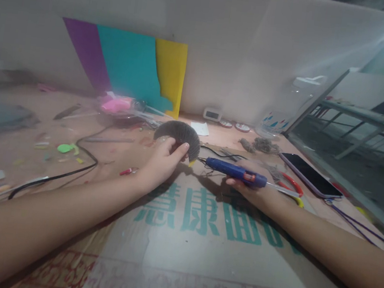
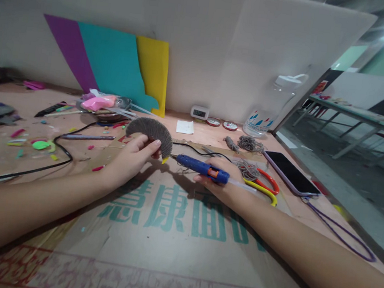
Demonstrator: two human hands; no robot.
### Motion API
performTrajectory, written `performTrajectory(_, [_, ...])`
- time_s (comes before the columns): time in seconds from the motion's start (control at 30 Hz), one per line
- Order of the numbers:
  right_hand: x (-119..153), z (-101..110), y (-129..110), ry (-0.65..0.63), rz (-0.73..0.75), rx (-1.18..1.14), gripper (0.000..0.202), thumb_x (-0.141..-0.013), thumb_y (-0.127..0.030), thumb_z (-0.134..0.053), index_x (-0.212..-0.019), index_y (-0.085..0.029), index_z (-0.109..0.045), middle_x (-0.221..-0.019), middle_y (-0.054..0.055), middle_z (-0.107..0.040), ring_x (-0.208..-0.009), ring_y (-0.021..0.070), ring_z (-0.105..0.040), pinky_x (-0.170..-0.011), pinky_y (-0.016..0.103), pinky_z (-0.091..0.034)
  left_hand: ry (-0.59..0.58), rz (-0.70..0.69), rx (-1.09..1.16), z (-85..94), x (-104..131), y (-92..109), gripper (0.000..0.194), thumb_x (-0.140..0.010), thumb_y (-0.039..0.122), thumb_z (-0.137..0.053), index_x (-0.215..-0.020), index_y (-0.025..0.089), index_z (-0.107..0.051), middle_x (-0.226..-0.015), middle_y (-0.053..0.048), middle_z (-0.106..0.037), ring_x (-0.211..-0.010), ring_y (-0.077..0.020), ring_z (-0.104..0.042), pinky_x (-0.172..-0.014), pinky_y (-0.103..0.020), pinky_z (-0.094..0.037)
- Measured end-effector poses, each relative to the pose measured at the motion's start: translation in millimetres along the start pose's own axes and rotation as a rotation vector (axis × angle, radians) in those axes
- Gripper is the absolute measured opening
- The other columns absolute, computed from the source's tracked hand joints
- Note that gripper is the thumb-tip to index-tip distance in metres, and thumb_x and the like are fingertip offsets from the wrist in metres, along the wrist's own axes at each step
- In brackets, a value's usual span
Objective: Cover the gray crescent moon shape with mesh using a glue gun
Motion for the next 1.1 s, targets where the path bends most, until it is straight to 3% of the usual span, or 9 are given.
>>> performTrajectory(0.4, [1.2,-3.7,0.4,-0.033,-0.003,0.015,0.027,-0.084,-0.045,-0.061,-0.076,-0.020,-0.066,-0.075,0.005,-0.066,-0.072,0.0206,-0.061,-0.066,0.032,-0.045,-0.010,-0.025,-0.007,-0.5,-0.6,-0.7,0.030,-0.088,0.045,-0.055,-0.069,0.021,-0.050,-0.072,0.000,-0.063,-0.074,-0.0176,-0.061,-0.070,-0.031,-0.044])
performTrajectory(0.73, [-1.2,-0.3,-2.3,-0.016,-0.003,0.067,0.031,-0.083,-0.047,-0.060,-0.065,-0.023,-0.055,-0.064,0.004,-0.059,-0.062,0.0191,-0.056,-0.057,0.032,-0.041,-0.017,0.006,0.047,-2.8,-1.7,-3.7,0.032,-0.086,0.047,-0.058,-0.069,0.021,-0.050,-0.073,-0.002,-0.066,-0.074,-0.0184,-0.063,-0.070,-0.031,-0.045])
performTrajectory(1.1, [-0.4,-3.0,5.5,-0.004,-0.004,0.112,0.032,-0.083,-0.050,-0.058,-0.068,-0.022,-0.058,-0.065,0.006,-0.061,-0.061,0.0212,-0.057,-0.053,0.033,-0.040,0.002,0.068,0.045,-1.9,-2.4,-3.3,0.033,-0.083,0.048,-0.060,-0.066,0.021,-0.051,-0.069,-0.002,-0.065,-0.070,-0.0181,-0.063,-0.067,-0.031,-0.045])
Point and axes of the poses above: each hand's wrist, its own x-axis away from the middle knuckle, its own z-axis out of the back of the hand, y = z × x, the point moved 8 cm from there along -x, towards the middle knuckle
